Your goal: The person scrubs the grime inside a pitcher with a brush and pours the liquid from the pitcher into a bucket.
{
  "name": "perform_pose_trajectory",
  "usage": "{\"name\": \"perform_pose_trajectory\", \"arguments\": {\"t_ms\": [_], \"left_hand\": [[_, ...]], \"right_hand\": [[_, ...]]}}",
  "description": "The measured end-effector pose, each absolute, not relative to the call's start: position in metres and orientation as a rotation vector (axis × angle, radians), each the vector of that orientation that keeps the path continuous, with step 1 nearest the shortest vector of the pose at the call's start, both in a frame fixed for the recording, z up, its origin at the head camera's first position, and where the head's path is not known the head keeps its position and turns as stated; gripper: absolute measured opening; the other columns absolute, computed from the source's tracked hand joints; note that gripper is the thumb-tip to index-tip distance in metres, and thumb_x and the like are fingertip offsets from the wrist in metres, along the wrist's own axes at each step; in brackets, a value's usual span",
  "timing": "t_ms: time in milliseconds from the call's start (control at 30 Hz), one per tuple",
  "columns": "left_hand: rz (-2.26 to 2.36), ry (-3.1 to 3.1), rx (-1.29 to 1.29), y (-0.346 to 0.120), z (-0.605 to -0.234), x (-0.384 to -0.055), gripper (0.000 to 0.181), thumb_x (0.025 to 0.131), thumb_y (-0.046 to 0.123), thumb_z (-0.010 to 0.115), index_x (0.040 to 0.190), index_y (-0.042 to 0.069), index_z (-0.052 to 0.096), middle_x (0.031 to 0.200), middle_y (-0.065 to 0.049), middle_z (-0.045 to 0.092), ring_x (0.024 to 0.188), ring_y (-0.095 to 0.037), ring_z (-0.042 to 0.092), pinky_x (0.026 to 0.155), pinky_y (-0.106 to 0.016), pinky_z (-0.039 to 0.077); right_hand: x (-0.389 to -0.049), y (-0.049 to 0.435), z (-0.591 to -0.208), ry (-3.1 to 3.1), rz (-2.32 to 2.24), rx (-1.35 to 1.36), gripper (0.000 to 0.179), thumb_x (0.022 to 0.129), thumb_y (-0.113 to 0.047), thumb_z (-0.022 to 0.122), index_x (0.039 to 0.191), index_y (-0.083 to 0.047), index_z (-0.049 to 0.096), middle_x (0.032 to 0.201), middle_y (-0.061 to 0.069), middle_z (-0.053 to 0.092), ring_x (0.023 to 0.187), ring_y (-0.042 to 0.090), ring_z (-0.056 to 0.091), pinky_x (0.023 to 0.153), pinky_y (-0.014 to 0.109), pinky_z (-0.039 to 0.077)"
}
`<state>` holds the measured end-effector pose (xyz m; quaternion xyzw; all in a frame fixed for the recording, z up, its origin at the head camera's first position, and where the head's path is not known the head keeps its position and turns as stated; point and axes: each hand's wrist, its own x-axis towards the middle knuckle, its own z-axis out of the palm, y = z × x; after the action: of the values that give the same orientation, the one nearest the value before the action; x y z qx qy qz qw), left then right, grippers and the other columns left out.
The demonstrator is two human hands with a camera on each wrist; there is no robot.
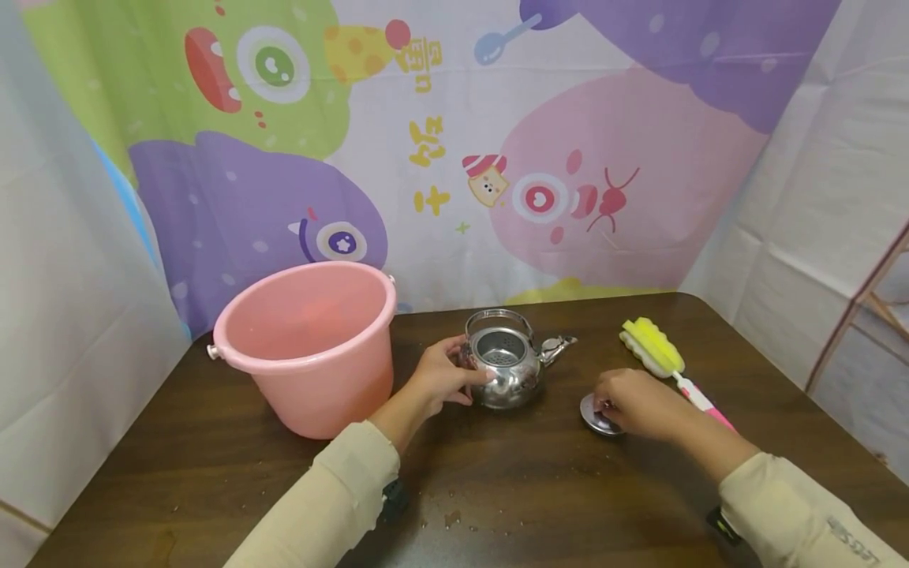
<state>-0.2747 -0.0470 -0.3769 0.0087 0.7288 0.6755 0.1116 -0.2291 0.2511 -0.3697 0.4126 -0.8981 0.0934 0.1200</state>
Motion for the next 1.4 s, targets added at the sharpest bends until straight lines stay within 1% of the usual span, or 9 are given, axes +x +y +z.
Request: {"name": "perform_pose_trajectory", "arguments": {"t_ms": [267, 500, 700, 833, 967, 1133, 1300, 1400], "left_hand": [[1.985, 2.137, 0.027, -0.047, -0.378, -0.274, 0.082, 0.074, -0.003, 0.083, 0.145, 0.006, 0.043, 0.148, -0.021, 0.037, 0.113, -0.038, 0.057, 0.067, -0.052, 0.059], [1.971, 2.162, 0.029, -0.047, -0.377, -0.275, 0.083, 0.073, -0.002, 0.083, 0.145, 0.005, 0.043, 0.145, -0.021, 0.041, 0.094, -0.031, 0.062, 0.063, -0.050, 0.059], [1.973, 2.164, 0.030, -0.047, -0.377, -0.275, 0.082, 0.073, -0.002, 0.084, 0.144, 0.005, 0.044, 0.144, -0.020, 0.042, 0.096, -0.031, 0.062, 0.063, -0.049, 0.060], [1.971, 2.166, 0.030, -0.046, -0.378, -0.275, 0.082, 0.073, -0.001, 0.084, 0.144, 0.006, 0.044, 0.142, -0.020, 0.043, 0.094, -0.031, 0.062, 0.063, -0.049, 0.060], [1.970, 2.165, 0.029, -0.046, -0.378, -0.276, 0.082, 0.073, -0.001, 0.084, 0.144, 0.006, 0.045, 0.142, -0.020, 0.043, 0.090, -0.029, 0.062, 0.062, -0.049, 0.060], [1.978, 2.160, 0.026, -0.047, -0.378, -0.276, 0.081, 0.072, -0.002, 0.084, 0.144, 0.006, 0.045, 0.143, -0.021, 0.042, 0.087, -0.029, 0.063, 0.061, -0.049, 0.060], [1.984, 2.154, 0.028, -0.046, -0.378, -0.276, 0.081, 0.072, -0.003, 0.083, 0.144, 0.006, 0.045, 0.144, -0.022, 0.041, 0.089, -0.030, 0.063, 0.062, -0.050, 0.059], [1.988, 2.150, 0.028, -0.046, -0.379, -0.276, 0.081, 0.072, -0.003, 0.083, 0.144, 0.006, 0.045, 0.145, -0.022, 0.040, 0.092, -0.032, 0.063, 0.061, -0.050, 0.059]], "right_hand": [[-0.231, 0.257, -0.376, -2.684, 0.250, 1.178, 0.021, 0.065, 0.008, 0.078, 0.071, -0.009, 0.068, 0.071, -0.005, 0.059, 0.066, 0.012, 0.059, 0.058, 0.029, 0.053], [-0.231, 0.256, -0.375, -2.731, 0.251, 1.141, 0.020, 0.066, 0.007, 0.079, 0.073, -0.009, 0.069, 0.073, -0.005, 0.060, 0.067, 0.012, 0.059, 0.058, 0.029, 0.053], [-0.229, 0.254, -0.372, -2.752, 0.211, 1.110, 0.017, 0.068, 0.002, 0.080, 0.075, -0.010, 0.070, 0.074, -0.005, 0.060, 0.068, 0.011, 0.059, 0.060, 0.030, 0.053], [-0.228, 0.249, -0.365, -2.739, 0.164, 1.090, 0.017, 0.069, -0.001, 0.081, 0.078, -0.011, 0.071, 0.076, -0.004, 0.059, 0.069, 0.013, 0.059, 0.061, 0.031, 0.053], [-0.228, 0.240, -0.353, -2.707, 0.171, 1.122, 0.020, 0.070, -0.001, 0.081, 0.086, -0.009, 0.072, 0.085, 0.000, 0.063, 0.077, 0.018, 0.063, 0.067, 0.035, 0.056], [-0.229, 0.224, -0.337, -2.661, 0.180, 1.165, 0.028, 0.074, -0.005, 0.081, 0.099, -0.006, 0.071, 0.099, 0.006, 0.065, 0.089, 0.024, 0.065, 0.076, 0.040, 0.057], [-0.231, 0.209, -0.325, -2.615, 0.198, 1.224, 0.032, 0.075, -0.006, 0.081, 0.105, -0.004, 0.069, 0.107, 0.009, 0.065, 0.100, 0.028, 0.063, 0.087, 0.044, 0.054], [-0.233, 0.200, -0.320, -2.596, 0.218, 1.251, 0.033, 0.075, -0.006, 0.081, 0.105, -0.003, 0.069, 0.108, 0.010, 0.065, 0.101, 0.027, 0.062, 0.088, 0.044, 0.053]]}}
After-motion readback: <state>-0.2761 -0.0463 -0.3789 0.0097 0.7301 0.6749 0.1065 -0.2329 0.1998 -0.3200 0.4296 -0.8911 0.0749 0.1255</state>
